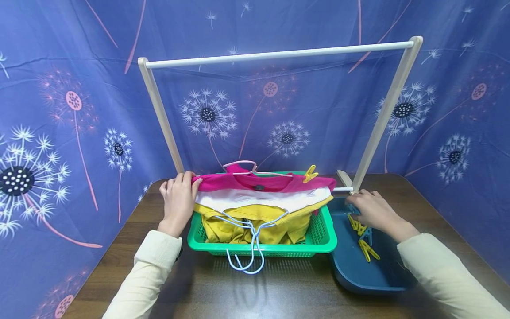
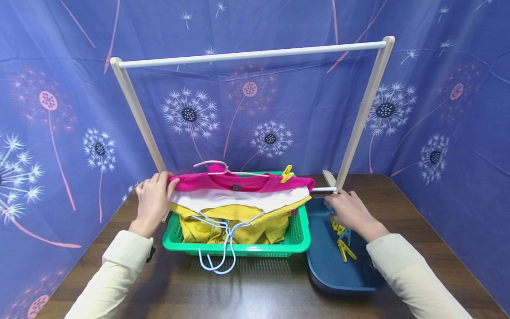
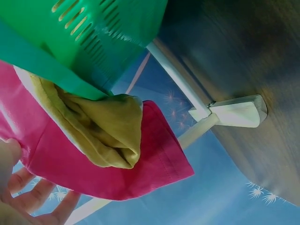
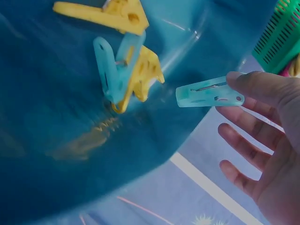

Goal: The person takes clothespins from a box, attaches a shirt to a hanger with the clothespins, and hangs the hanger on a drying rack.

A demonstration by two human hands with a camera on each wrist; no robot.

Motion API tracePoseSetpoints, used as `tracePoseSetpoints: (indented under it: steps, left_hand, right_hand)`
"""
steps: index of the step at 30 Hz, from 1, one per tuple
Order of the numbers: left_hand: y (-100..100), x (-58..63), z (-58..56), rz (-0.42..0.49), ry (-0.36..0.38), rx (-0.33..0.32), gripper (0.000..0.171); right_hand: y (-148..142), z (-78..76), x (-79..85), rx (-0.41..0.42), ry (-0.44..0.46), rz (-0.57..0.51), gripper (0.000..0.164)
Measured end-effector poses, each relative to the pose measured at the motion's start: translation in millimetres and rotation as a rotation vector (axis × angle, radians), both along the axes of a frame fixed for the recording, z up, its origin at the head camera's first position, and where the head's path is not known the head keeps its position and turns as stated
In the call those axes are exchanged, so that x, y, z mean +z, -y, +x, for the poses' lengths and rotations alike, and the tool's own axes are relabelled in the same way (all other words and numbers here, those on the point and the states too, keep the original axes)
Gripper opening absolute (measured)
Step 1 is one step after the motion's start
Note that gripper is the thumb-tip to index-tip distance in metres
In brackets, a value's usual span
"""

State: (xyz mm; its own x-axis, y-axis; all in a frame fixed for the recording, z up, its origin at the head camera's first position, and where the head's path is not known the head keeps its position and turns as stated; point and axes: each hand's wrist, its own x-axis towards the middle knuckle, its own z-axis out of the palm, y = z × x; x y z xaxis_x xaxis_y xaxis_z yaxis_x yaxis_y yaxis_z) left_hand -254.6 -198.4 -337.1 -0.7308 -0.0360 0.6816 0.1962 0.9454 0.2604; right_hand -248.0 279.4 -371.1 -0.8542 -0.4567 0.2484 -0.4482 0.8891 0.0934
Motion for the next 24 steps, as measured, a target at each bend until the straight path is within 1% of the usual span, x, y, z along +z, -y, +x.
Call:
tracePoseSetpoints:
  steps: [6,14,24]
  left_hand:
    - [0.3,-0.3,-0.4,-0.010,-0.002,-0.005,0.019]
    - [1.5,-2.2,-1.2,-0.009,-0.008,-0.006,0.018]
    - [1.5,-2.3,-1.3,-0.017,-0.003,0.003,0.019]
  right_hand:
    - [-2.9,2.7,12.5,-0.008,-0.043,0.000,0.033]
    - [0.7,4.9,33.3,-0.021,-0.137,-0.010,0.032]
    - [13.3,8.8,54.4,0.045,-0.275,-0.036,0.035]
